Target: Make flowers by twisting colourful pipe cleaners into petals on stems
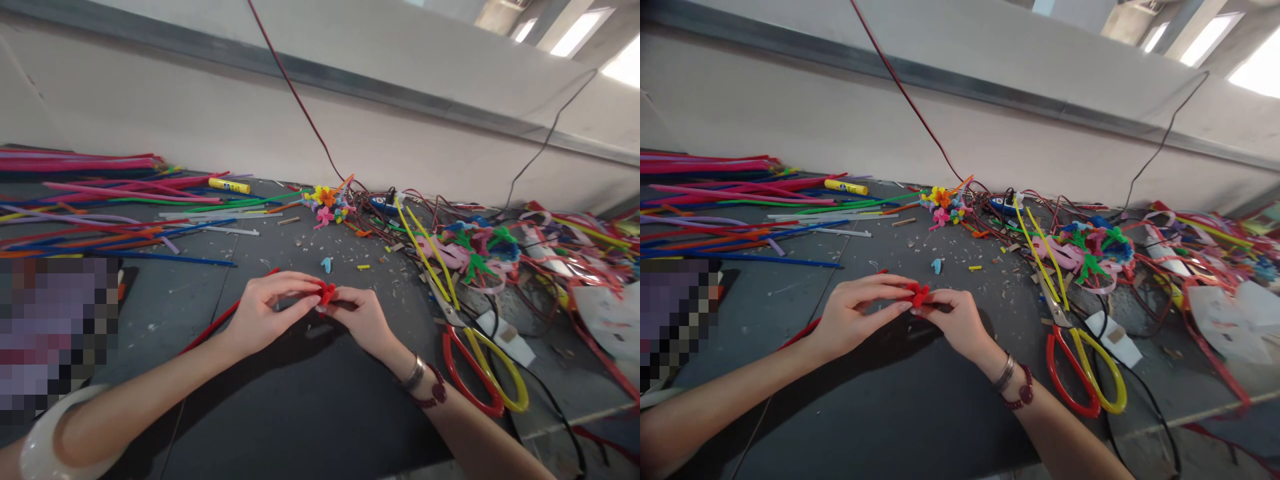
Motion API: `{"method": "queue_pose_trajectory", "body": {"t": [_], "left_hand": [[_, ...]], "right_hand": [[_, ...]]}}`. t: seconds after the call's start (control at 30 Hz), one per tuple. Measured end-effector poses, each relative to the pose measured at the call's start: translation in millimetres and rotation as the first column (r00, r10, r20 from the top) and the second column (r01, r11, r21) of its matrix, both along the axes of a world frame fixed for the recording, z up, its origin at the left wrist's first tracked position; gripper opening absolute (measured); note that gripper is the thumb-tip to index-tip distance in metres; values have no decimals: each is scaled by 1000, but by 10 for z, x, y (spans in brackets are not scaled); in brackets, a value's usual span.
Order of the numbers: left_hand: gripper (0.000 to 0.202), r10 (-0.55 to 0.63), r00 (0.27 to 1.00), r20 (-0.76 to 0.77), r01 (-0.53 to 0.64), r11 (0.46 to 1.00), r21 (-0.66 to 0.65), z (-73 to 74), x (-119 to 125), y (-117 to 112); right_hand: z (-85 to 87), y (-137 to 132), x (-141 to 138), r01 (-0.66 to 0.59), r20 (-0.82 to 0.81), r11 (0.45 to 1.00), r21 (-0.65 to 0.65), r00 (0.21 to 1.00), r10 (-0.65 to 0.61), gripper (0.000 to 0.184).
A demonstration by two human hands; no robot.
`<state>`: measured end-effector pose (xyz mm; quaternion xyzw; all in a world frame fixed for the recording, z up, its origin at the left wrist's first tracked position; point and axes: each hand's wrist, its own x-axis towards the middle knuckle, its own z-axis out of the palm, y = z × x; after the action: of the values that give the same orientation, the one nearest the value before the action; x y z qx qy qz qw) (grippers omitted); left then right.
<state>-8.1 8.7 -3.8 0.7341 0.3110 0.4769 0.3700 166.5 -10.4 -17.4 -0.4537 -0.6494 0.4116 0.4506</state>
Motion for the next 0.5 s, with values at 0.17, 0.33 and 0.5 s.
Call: {"method": "queue_pose_trajectory", "body": {"t": [0.17, 0.33, 0.5], "left_hand": [[17, -7, 984, 178, 69, 936, -344, -45, 15, 10], [19, -37, 997, 69, 58, 938, -343, -11, -5, 35], [10, -58, 995, -87, 32, 959, -281, 77, -13, 58]], "right_hand": [[5, -11, 20, 2, 101, 997, 81, 995, -10, 5], [1, -18, 34, -17, 195, 991, 134, 981, -10, 7], [-20, -20, 32, -56, 250, 982, 180, 968, 9, 9]]}}
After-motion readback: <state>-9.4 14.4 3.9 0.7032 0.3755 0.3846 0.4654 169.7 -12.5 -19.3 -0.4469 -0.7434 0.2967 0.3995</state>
